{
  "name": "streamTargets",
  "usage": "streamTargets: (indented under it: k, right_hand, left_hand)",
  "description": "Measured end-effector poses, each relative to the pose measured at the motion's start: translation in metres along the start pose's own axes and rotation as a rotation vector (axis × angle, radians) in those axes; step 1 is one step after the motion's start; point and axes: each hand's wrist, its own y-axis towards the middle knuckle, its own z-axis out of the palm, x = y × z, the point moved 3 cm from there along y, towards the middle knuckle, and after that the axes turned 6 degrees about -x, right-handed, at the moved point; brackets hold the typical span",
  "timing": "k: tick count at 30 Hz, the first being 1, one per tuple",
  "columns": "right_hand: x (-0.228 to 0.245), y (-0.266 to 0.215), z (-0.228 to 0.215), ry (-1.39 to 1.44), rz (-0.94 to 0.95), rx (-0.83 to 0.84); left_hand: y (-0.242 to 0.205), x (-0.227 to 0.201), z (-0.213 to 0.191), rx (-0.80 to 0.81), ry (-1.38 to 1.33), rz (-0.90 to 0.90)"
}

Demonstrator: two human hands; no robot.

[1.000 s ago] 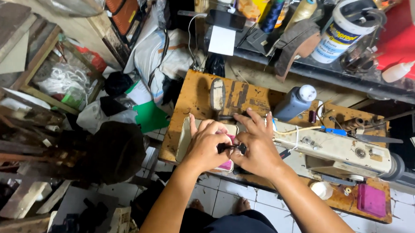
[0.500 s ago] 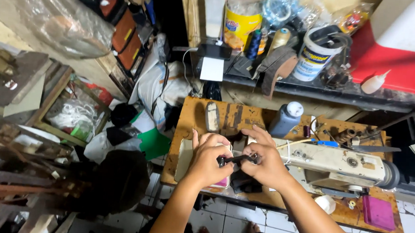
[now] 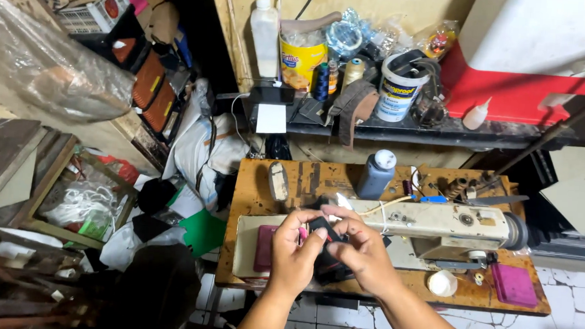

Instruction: Sewing and assembling small leather components using a sewing machine and hand tools

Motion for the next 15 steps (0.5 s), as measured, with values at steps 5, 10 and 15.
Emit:
streamTargets:
  k: [5,10,15]
  right_hand:
    - [0.026,-0.012,0.005,0.116,-0.112,0.061]
    - [0.051,-0.026,0.024,0.537,-0.056,0.211]
    - [0.061,-0.037,0.039,0.657,-0.116,0.307]
  left_hand:
    - [-0.008,0.017,-0.011,-0.02,-0.137,-0.184]
    - [-0.018,-0.008,-0.009,0.076,-0.541,-0.3]
    - [-0.027,-0.004,-0.016,0.165,-0.552,-0.372]
